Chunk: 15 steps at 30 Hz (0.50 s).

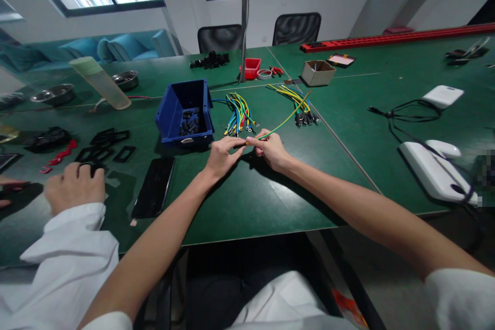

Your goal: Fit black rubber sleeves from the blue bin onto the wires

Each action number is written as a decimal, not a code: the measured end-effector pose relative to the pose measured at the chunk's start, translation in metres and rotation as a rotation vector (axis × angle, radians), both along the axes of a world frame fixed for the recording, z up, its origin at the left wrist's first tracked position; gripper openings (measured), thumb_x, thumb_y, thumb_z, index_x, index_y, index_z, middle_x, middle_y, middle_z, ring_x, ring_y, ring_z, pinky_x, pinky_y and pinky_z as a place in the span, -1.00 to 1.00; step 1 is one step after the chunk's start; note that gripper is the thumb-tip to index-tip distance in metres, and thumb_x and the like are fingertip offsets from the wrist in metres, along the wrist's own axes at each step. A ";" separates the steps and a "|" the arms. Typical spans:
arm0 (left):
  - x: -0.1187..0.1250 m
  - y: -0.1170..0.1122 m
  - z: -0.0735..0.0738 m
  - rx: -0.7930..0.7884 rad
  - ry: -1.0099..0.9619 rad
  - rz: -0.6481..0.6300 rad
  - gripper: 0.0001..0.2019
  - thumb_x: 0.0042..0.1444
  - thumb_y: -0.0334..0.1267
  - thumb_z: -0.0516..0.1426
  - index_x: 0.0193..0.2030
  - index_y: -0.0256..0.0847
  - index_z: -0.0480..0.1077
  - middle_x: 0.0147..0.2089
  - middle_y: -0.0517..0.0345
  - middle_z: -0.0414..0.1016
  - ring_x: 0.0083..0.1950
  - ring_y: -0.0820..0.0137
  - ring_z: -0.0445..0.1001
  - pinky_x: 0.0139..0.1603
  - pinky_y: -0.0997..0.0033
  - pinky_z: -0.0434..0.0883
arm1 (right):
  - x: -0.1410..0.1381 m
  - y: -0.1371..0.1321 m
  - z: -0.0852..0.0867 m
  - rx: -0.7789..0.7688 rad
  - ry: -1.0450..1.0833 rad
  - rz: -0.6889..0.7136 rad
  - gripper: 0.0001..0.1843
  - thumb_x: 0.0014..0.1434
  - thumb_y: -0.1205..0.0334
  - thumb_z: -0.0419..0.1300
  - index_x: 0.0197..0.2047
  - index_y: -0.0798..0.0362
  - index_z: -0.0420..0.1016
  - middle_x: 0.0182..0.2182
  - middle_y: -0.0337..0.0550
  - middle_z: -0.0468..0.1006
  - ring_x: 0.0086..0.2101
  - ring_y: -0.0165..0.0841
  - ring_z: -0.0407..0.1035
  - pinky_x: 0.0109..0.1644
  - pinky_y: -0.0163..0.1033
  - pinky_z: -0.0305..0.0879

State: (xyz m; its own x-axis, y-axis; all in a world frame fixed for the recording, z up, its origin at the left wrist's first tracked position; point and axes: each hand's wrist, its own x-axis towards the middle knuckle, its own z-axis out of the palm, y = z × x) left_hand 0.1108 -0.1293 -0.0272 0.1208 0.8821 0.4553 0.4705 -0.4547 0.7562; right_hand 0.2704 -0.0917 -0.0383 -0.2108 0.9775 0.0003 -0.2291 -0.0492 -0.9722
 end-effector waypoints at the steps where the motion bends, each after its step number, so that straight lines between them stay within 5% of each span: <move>1: 0.000 0.000 0.000 -0.007 -0.003 -0.001 -0.84 0.03 -0.28 0.19 -0.23 -0.12 0.56 -0.17 0.05 0.58 -0.11 0.28 0.52 0.03 0.23 0.38 | 0.000 0.000 -0.001 0.006 -0.005 0.005 -0.49 -0.27 -0.03 0.44 -0.50 0.03 0.20 -0.75 -0.42 0.31 -0.75 -0.56 0.13 -0.71 -0.43 0.05; 15: 0.000 0.004 -0.006 -0.171 -0.179 0.044 -0.79 -0.07 -0.19 0.24 -0.28 -0.22 0.56 -0.28 0.06 0.59 -0.26 0.32 0.51 -0.15 0.32 0.41 | 0.000 0.001 -0.005 0.091 -0.045 0.021 -0.51 -0.25 -0.03 0.43 -0.48 0.03 0.22 -0.74 -0.41 0.33 -0.74 -0.52 0.22 -0.70 -0.42 0.13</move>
